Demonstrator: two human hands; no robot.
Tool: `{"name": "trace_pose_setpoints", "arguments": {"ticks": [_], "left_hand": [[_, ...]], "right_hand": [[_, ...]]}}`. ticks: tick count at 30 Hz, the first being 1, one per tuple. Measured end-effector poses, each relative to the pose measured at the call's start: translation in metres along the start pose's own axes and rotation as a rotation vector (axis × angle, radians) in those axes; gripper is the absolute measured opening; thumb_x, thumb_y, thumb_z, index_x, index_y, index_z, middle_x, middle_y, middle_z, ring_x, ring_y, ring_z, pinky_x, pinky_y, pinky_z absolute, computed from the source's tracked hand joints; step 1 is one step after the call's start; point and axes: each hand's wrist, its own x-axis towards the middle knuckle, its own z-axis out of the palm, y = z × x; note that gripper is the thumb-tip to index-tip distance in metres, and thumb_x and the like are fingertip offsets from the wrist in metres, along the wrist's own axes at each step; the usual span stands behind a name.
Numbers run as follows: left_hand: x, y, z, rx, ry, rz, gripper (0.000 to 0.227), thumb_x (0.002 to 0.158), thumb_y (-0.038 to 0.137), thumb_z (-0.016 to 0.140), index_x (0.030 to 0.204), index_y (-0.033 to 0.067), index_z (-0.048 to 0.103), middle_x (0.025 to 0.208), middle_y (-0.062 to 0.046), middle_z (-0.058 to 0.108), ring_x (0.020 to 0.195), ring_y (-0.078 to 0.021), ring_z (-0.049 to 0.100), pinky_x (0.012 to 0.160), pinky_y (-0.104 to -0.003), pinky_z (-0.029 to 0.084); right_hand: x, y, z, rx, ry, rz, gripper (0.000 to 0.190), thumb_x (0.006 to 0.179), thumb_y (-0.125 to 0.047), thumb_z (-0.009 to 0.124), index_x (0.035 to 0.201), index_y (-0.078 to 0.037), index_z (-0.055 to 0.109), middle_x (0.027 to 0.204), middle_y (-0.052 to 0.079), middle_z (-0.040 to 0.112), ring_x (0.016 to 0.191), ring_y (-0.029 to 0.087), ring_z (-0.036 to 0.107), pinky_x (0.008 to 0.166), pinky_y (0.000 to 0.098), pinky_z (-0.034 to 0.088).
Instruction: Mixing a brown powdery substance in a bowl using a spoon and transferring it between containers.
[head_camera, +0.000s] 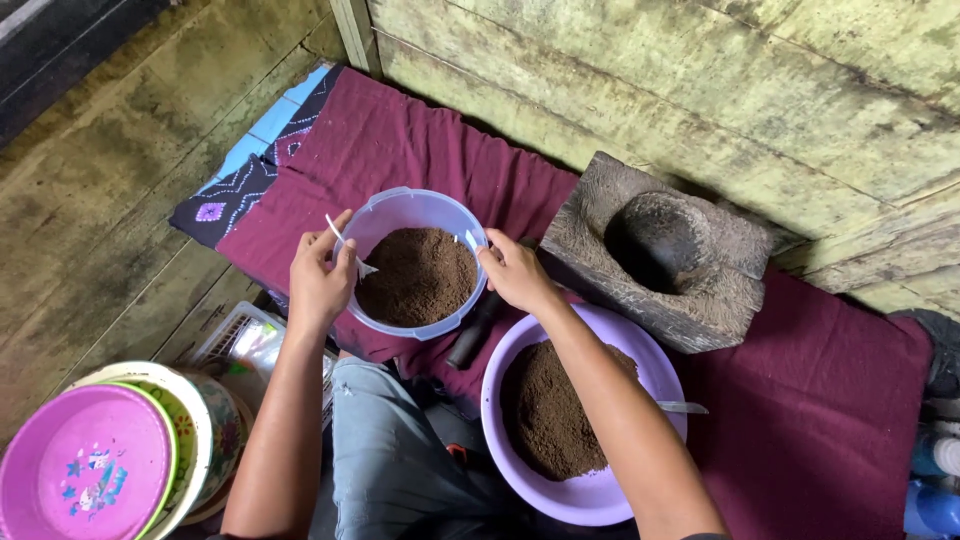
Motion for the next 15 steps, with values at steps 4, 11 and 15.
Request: {"name": "trace_pose_setpoints", "arguments": {"ticks": [4,11,15], "left_hand": [[0.000,0.004,-0.001,0.018,-0.015,-0.014,0.043,0.103,0.023,0.060,0.145,0.0256,0.064,0.111,-0.021,0.061,0.100,-0.0390,0.065,0.085,-0.045,0.051],[0.002,-0.007,0.004,-0.001,0.074,0.103,0.041,0.101,0.018,0.065,0.142,0.0226,0.068,0.111,-0.017,0.053,0.101,-0.0358,0.059,0.086,-0.040,0.051],[0.000,0.000,-0.006,0.076,0.124,0.226,0.025,0.104,0.022,0.066,0.126,0.0258,0.077,0.101,-0.007,0.046,0.099,-0.0278,0.046,0.094,-0.036,0.041]], "right_hand": [[0.004,-0.004,-0.003,-0.004,-0.029,0.013,0.058,0.095,-0.038,0.057,0.141,-0.003,0.057,0.065,0.011,0.072,0.084,0.025,0.075,0.082,0.0417,0.056],[0.009,0.000,-0.004,0.005,-0.030,-0.020,0.051,0.096,-0.035,0.055,0.137,-0.005,0.061,0.065,0.015,0.071,0.080,0.030,0.075,0.079,0.0436,0.057],[0.003,-0.012,-0.008,0.007,-0.009,-0.029,0.049,0.096,-0.035,0.056,0.134,-0.005,0.064,0.073,0.017,0.072,0.072,0.026,0.074,0.078,0.0426,0.057]]}}
